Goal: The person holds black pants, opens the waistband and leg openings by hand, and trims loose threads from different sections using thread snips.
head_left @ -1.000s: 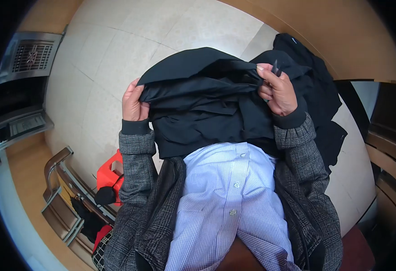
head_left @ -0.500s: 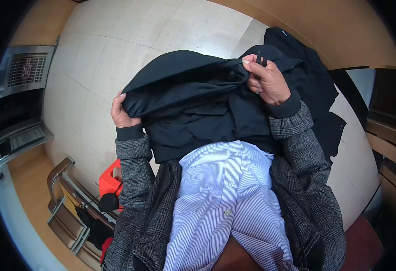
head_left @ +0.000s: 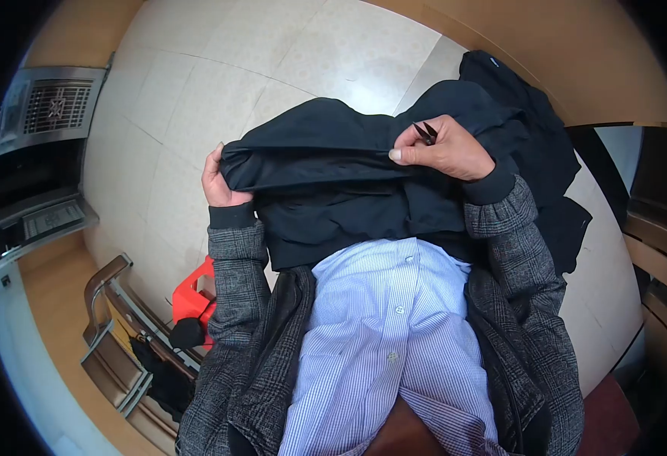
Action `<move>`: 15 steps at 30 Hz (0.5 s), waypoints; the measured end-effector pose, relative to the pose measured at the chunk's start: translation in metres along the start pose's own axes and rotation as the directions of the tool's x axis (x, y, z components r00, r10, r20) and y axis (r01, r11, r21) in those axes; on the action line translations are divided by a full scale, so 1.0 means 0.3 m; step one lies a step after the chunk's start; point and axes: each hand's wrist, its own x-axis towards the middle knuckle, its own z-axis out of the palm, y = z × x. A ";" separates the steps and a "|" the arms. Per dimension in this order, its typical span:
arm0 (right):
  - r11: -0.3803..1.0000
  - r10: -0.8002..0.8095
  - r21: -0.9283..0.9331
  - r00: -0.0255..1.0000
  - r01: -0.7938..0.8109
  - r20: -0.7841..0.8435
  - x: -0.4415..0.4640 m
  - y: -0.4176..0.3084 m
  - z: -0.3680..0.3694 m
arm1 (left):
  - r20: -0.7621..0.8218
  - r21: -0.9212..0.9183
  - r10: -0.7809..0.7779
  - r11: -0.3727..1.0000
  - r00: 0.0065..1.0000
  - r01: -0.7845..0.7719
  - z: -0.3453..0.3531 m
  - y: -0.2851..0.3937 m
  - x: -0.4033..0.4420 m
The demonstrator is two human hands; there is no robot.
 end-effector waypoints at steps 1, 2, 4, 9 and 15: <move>1.000 0.018 0.002 1.000 -0.018 0.005 0.001 0.003 -0.003 | 0.034 -0.018 -0.017 1.000 0.999 0.017 0.000 0.001 0.000; 0.999 0.036 0.004 0.999 -0.036 0.008 0.001 0.007 -0.009 | 0.068 -0.035 -0.034 0.999 0.997 0.036 0.000 0.002 0.000; 0.997 0.074 0.006 0.997 -0.074 0.016 -0.001 0.016 -0.023 | 0.138 -0.070 -0.066 0.995 0.988 0.077 0.000 -0.003 0.002; 0.982 0.122 0.168 0.975 -0.091 -0.184 0.010 0.049 -0.046 | 0.091 -0.074 -0.101 0.991 0.991 0.108 -0.001 -0.010 0.010; 0.958 0.131 0.278 0.966 -0.066 -0.225 0.002 0.060 -0.057 | 0.095 -0.041 -0.092 0.995 0.991 0.096 0.024 -0.021 -0.004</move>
